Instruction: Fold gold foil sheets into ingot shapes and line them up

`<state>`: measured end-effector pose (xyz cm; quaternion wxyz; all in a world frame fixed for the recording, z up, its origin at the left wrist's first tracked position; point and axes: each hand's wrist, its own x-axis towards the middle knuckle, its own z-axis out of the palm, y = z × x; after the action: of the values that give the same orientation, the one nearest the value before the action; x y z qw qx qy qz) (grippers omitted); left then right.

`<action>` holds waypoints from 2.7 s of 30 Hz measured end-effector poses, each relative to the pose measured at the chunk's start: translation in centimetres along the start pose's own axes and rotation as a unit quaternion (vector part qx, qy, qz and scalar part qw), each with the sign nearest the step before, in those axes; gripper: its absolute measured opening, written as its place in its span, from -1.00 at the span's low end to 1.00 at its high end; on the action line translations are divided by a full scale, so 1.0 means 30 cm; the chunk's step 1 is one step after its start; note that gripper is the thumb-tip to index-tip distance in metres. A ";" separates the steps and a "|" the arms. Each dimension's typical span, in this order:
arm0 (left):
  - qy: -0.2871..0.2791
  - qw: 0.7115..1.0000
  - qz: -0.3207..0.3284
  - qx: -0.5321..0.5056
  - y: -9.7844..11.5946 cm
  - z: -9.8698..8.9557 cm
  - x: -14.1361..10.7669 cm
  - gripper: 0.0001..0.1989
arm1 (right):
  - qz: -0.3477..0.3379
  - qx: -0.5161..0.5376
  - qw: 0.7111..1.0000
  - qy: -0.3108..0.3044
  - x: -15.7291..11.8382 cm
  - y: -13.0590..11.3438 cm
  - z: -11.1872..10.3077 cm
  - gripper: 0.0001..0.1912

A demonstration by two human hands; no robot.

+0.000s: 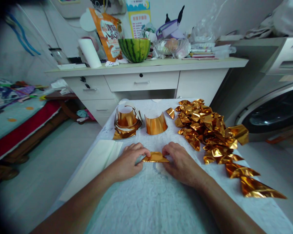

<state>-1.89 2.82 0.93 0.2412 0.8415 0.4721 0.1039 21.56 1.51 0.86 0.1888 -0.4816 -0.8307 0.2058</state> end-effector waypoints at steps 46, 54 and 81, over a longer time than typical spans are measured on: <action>0.132 0.985 0.027 -0.106 0.015 0.025 0.013 -0.86 | 0.027 -0.111 0.992 0.050 0.006 -0.037 0.023 -0.76; 0.135 0.983 -0.033 -0.117 0.012 0.033 0.013 -0.86 | 0.025 -0.080 0.994 0.068 0.010 -0.045 0.020 -0.79; 0.142 0.987 -0.032 -0.074 0.020 0.047 0.012 -0.80 | 0.079 -0.008 0.996 0.047 0.009 -0.041 0.054 -0.84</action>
<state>-0.68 2.42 0.01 0.2365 0.7824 0.5193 0.2496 19.72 0.95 0.17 0.2068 -0.5565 -0.7818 0.1905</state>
